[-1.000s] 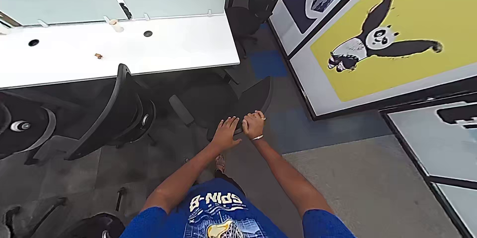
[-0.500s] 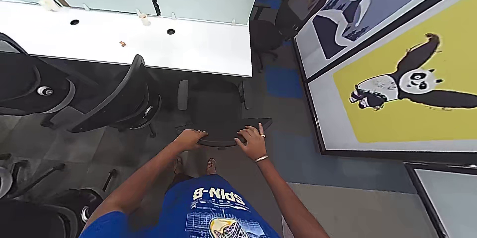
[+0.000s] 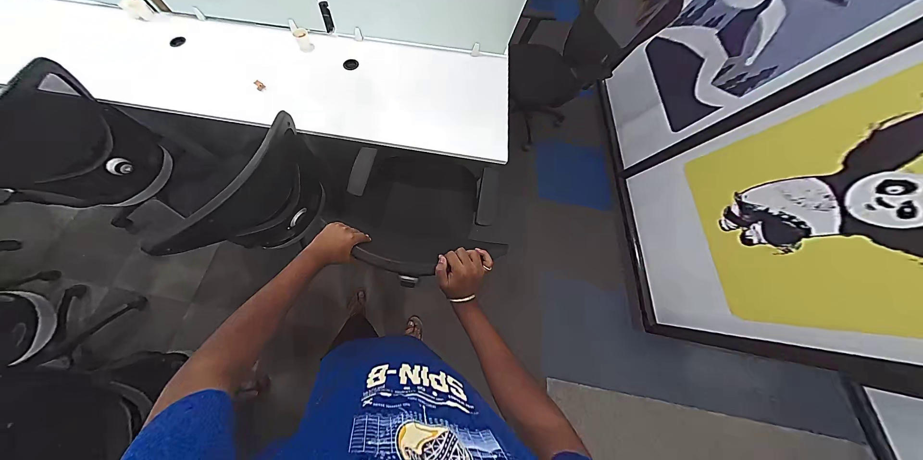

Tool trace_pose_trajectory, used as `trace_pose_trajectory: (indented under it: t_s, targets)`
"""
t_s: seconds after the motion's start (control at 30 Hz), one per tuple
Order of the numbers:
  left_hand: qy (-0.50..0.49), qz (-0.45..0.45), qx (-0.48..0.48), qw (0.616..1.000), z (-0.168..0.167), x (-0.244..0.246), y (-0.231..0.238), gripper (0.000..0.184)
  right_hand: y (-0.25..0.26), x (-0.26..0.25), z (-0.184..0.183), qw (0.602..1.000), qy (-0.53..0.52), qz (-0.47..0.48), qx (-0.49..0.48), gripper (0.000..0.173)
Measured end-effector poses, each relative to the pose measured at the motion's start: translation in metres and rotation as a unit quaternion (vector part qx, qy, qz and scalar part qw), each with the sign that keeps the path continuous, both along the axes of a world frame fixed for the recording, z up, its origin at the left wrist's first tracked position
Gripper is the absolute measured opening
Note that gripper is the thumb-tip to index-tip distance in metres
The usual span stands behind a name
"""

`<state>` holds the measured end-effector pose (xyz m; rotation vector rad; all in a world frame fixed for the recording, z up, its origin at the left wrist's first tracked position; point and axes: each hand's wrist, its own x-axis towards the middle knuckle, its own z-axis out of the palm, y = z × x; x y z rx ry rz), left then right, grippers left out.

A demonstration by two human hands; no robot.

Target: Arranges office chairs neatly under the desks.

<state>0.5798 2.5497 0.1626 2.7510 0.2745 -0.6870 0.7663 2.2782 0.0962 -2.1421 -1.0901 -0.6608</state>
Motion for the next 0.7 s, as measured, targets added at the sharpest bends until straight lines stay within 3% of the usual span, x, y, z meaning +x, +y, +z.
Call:
trace_pose_trajectory:
  t_s: [0.23, 0.5, 0.7]
  targets:
    - [0.008, 0.005, 0.019, 1.000, 0.001, 0.031, 0.074, 0.056, 0.074, 0.024, -0.002, 1.000, 0.002, -0.012, 0.000, 0.044]
    - [-0.052, 0.003, 0.031, 0.998, -0.014, 0.079, 0.185, 0.051, 0.177, 0.058, 0.001, 0.993, 0.026, -0.060, -0.101, 0.047]
    - [-0.106, -0.001, -0.011, 0.994, -0.017, 0.102, 0.186, 0.050, 0.189, 0.105, 0.018, 0.982, 0.061, -0.049, -0.169, 0.050]
